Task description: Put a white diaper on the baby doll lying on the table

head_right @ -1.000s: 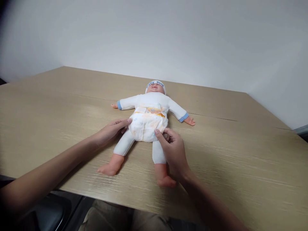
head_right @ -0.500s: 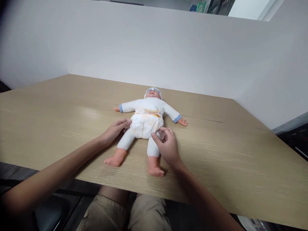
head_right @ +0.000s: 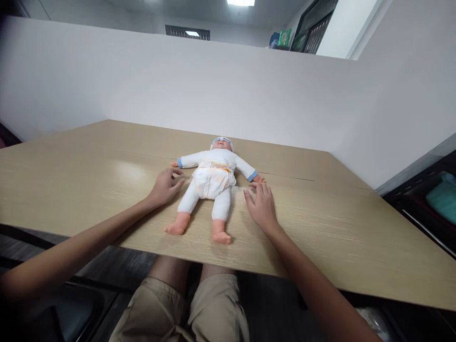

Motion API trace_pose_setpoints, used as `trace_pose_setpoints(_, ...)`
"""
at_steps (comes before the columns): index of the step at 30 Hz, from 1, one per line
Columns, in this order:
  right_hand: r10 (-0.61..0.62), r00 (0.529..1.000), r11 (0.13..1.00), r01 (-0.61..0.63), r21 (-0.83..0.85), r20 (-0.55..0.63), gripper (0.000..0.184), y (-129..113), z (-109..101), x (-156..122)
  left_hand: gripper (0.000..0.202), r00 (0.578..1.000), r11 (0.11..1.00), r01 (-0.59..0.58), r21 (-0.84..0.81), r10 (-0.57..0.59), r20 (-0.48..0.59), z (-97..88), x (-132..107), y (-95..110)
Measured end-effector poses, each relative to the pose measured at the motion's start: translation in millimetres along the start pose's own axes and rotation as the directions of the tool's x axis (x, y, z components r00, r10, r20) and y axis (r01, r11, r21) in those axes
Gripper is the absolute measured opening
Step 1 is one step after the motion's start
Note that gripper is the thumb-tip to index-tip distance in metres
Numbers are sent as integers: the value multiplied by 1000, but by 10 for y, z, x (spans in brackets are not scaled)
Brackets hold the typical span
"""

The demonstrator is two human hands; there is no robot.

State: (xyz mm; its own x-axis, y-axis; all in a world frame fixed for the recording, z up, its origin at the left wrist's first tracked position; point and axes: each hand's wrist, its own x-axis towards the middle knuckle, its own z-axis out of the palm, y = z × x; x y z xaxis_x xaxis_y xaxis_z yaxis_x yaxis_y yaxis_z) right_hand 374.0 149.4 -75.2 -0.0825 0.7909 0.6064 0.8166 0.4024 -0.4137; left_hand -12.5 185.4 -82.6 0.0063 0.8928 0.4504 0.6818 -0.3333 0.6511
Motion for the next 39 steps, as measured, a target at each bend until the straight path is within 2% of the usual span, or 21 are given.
trace_pose_setpoints(3, -20, 1000, 991, 18, -135, -16, 32, 96, 110, 212, 46, 997, 984, -54, 169, 62, -39, 43, 197, -82)
trace_pose_setpoints(6, -9, 999, 969, -1, -248, -39, 42, 144, 317, 443, 60, 993, 955, -93, 282, 108, -39, 179, 435, -136)
trace_pose_setpoints(8, -5, 999, 950, -10, -312, -47, 49, 149, 485, 599, 63, 991, 935, -109, 338, 129, -35, 296, 606, -147)
trace_pose_setpoints(13, 10, 1000, 893, -21, -450, -26, 45, 132, 851, 978, 54, 990, 888, -116, 446, 141, -22, 565, 1033, -126)
trace_pose_setpoints(18, 12, 998, 845, 22, -534, 60, 36, 200, 1016, 1268, 40, 991, 847, -129, 516, 130, 35, 732, 1338, -149)
trace_pose_setpoints(22, 15, 994, 828, 46, -559, 104, 30, 280, 1064, 1372, 33, 990, 831, -143, 538, 114, 88, 765, 1427, -196)
trace_pose_setpoints(30, 18, 993, 835, 49, -548, 116, 26, 380, 1094, 1378, 33, 989, 827, -128, 548, 67, 129, 755, 1451, -223)
trace_pose_setpoints(39, 57, 992, 847, 10, -531, 111, 25, 308, 1068, 1384, 29, 993, 836, -95, 540, 44, 107, 740, 1441, -156)
